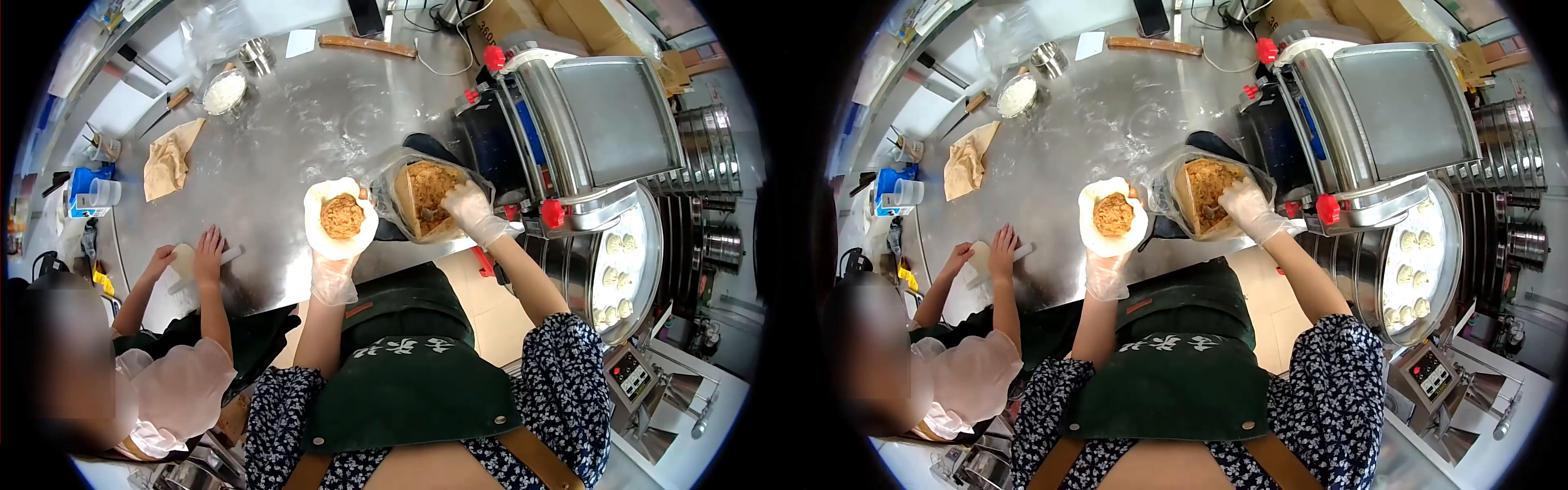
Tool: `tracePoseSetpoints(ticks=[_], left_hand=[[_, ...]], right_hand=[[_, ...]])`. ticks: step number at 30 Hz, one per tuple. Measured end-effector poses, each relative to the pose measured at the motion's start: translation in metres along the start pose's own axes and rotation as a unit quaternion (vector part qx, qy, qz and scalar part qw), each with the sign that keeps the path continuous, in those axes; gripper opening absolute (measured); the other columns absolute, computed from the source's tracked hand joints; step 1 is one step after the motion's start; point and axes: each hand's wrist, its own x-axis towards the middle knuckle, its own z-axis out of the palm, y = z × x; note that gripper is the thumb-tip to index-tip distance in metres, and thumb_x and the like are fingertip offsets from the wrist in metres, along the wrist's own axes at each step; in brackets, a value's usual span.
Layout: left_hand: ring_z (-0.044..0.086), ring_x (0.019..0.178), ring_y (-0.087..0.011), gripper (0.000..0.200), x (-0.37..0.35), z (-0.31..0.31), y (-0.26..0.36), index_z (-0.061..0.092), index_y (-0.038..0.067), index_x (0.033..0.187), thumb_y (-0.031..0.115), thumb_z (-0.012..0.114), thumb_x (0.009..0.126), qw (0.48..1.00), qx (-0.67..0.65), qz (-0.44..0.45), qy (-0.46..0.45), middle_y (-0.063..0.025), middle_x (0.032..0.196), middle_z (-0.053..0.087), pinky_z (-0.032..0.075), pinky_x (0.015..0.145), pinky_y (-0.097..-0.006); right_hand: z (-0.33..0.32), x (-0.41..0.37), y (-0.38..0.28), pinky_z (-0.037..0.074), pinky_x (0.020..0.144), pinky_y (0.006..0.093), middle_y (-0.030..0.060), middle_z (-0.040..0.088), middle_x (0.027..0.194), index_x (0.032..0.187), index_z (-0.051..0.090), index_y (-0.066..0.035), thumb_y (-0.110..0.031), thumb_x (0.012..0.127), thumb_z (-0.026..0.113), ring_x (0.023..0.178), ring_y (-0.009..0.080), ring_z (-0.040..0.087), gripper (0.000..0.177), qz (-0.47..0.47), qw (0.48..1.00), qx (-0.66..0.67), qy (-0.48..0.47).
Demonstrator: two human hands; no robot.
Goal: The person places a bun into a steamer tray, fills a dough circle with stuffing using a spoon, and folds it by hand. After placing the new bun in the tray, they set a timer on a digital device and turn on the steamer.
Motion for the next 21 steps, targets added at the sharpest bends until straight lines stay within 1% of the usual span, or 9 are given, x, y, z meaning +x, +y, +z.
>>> tracePoseSetpoints(ticks=[2, 5, 7, 9, 11, 12, 15, 16, 21], left_hand=[[0.057, 0.094, -0.0287, 0.032, -0.003, 0.001, -0.002, 0.06, 0.009, 0.096, 0.041, 0.057, 0.094, 1.0, -0.016, 0.007, -0.021, -0.0094, 0.098, 0.059, 0.054, 0.072, -0.0384], [0.058, 0.099, -0.0273, 0.034, -0.007, -0.001, -0.002, 0.058, 0.01, 0.11, 0.041, 0.054, 0.096, 0.999, 0.011, 0.015, -0.032, -0.01, 0.108, 0.06, 0.053, 0.085, -0.0427], [0.058, 0.099, -0.028, 0.029, -0.011, 0.005, -0.007, 0.056, 0.009, 0.112, 0.034, 0.052, 0.097, 0.994, 0.076, 0.064, -0.038, -0.0107, 0.108, 0.059, 0.051, 0.089, -0.0456], [0.058, 0.099, -0.0279, 0.026, -0.016, 0.025, -0.006, 0.055, 0.007, 0.112, 0.027, 0.054, 0.096, 0.999, 0.023, 0.037, 0.004, -0.0104, 0.109, 0.058, 0.05, 0.09, -0.0462], [0.058, 0.101, -0.029, 0.026, -0.013, 0.028, -0.006, 0.053, 0.008, 0.113, 0.026, 0.058, 0.094, 0.997, 0.022, 0.047, -0.059, -0.0115, 0.112, 0.057, 0.052, 0.088, -0.0469], [0.058, 0.103, -0.0296, 0.027, -0.014, 0.033, -0.006, 0.052, 0.008, 0.113, 0.025, 0.06, 0.093, 0.994, 0.023, 0.052, -0.09, -0.012, 0.114, 0.056, 0.054, 0.087, -0.0473], [0.058, 0.104, -0.0279, 0.046, -0.028, 0.048, -0.011, 0.047, 0.006, 0.119, -0.002, 0.071, 0.08, 0.891, 0.333, 0.261, -0.163, -0.0154, 0.114, 0.056, 0.056, 0.087, -0.0448], [0.06, 0.103, -0.0273, 0.066, -0.025, 0.044, -0.01, 0.043, 0.003, 0.123, -0.019, 0.072, 0.068, 0.893, 0.316, 0.273, -0.165, -0.0183, 0.114, 0.056, 0.056, 0.087, -0.0425], [0.062, 0.098, -0.0284, 0.064, -0.036, 0.059, -0.008, 0.043, 0.0, 0.122, -0.013, 0.076, 0.069, 0.947, 0.234, 0.205, -0.082, -0.0183, 0.114, 0.057, 0.055, 0.089, -0.0426]], right_hand=[[0.002, 0.007, 0.002, 0.045, 0.084, 0.0413, 0.004, 0.065, 0.081, 0.08, 0.069, -0.012, -0.016, 0.073, 0.067, 0.088, 0.0238, 0.062, 0.007, 0.026, 0.997, -0.055, -0.052], [-0.039, 0.018, -0.01, 0.044, 0.089, 0.0412, 0.005, 0.066, 0.097, 0.096, 0.069, -0.013, -0.018, 0.075, 0.072, 0.099, 0.0253, 0.06, 0.022, 0.124, 0.992, 0.003, 0.035], [-0.071, 0.022, -0.035, 0.046, 0.093, 0.0414, 0.006, 0.065, 0.106, 0.114, 0.062, -0.011, -0.011, 0.073, 0.078, 0.105, 0.0255, 0.059, 0.044, 0.145, 0.958, 0.176, 0.173], [-0.099, 0.033, -0.07, 0.05, 0.089, 0.041, 0.0095, 0.064, 0.108, 0.115, 0.061, -0.01, -0.005, 0.072, 0.079, 0.107, 0.0284, 0.06, 0.048, 0.097, 0.894, 0.346, 0.269], [-0.114, 0.039, -0.098, 0.053, 0.084, 0.0404, 0.0141, 0.061, 0.111, 0.116, 0.059, -0.008, -0.003, 0.072, 0.078, 0.106, 0.0319, 0.061, 0.047, 0.086, 0.883, 0.371, 0.273], [-0.112, 0.041, -0.109, 0.052, 0.079, 0.0391, 0.0104, 0.058, 0.117, 0.114, 0.062, -0.01, -0.006, 0.073, 0.076, 0.09, 0.0282, 0.064, 0.043, 0.099, 0.867, 0.401, 0.278], [-0.112, 0.049, -0.123, 0.052, 0.074, 0.0378, 0.0112, 0.058, 0.113, 0.109, 0.061, -0.009, -0.003, 0.073, 0.076, 0.086, 0.0282, 0.064, 0.039, 0.092, 0.851, 0.423, 0.296], [-0.111, 0.052, -0.127, 0.052, 0.073, 0.0378, 0.0112, 0.059, 0.11, 0.108, 0.061, -0.008, -0.002, 0.074, 0.075, 0.085, 0.0287, 0.064, 0.038, 0.088, 0.844, 0.424, 0.317], [-0.12, 0.059, -0.134, 0.051, 0.068, 0.0385, 0.0112, 0.063, 0.094, 0.103, 0.06, -0.007, 0.005, 0.075, 0.071, 0.08, 0.0307, 0.063, 0.033, 0.104, 0.811, 0.451, 0.357]])
